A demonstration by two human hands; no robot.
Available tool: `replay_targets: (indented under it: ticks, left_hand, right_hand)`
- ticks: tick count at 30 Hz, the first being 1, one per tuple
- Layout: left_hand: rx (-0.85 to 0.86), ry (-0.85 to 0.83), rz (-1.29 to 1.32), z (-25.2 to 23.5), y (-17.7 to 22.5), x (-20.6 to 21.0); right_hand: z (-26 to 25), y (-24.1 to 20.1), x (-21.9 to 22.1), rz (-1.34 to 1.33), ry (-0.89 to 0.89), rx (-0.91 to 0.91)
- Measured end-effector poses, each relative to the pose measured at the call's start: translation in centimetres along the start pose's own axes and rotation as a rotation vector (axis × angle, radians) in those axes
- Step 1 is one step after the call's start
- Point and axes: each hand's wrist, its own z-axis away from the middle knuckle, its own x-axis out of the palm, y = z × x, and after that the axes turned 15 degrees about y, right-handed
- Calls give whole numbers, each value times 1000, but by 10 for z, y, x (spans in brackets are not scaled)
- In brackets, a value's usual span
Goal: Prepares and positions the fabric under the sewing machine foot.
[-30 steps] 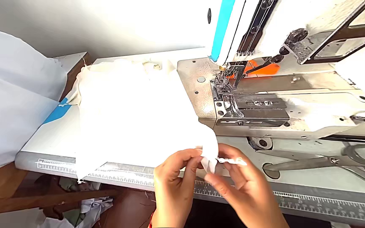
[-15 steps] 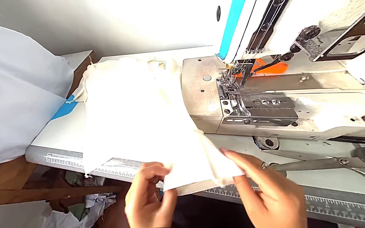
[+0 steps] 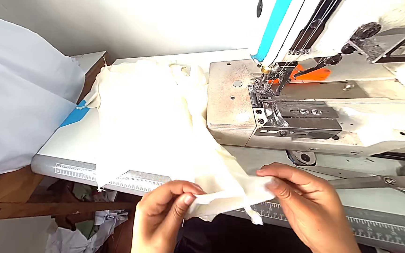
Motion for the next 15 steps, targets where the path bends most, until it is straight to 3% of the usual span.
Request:
replay_targets:
  ticks: [4,8,11,15]
  left_hand:
    - [-121,4,121,-14,-5,-5]
    - [193,-105,-145,-20,-8,-16]
    - [444,-42,-546,-11,-8,-11]
    - [508,79,-727,-5,-13,1]
  right_hand:
    - [-5,-2,-5,260,-33,-217]
    - [-4,5,-13,366,-115,-359]
    - [1,10,-13,530,-97,-448]
    - [7,16,-3,704,-23,-567]
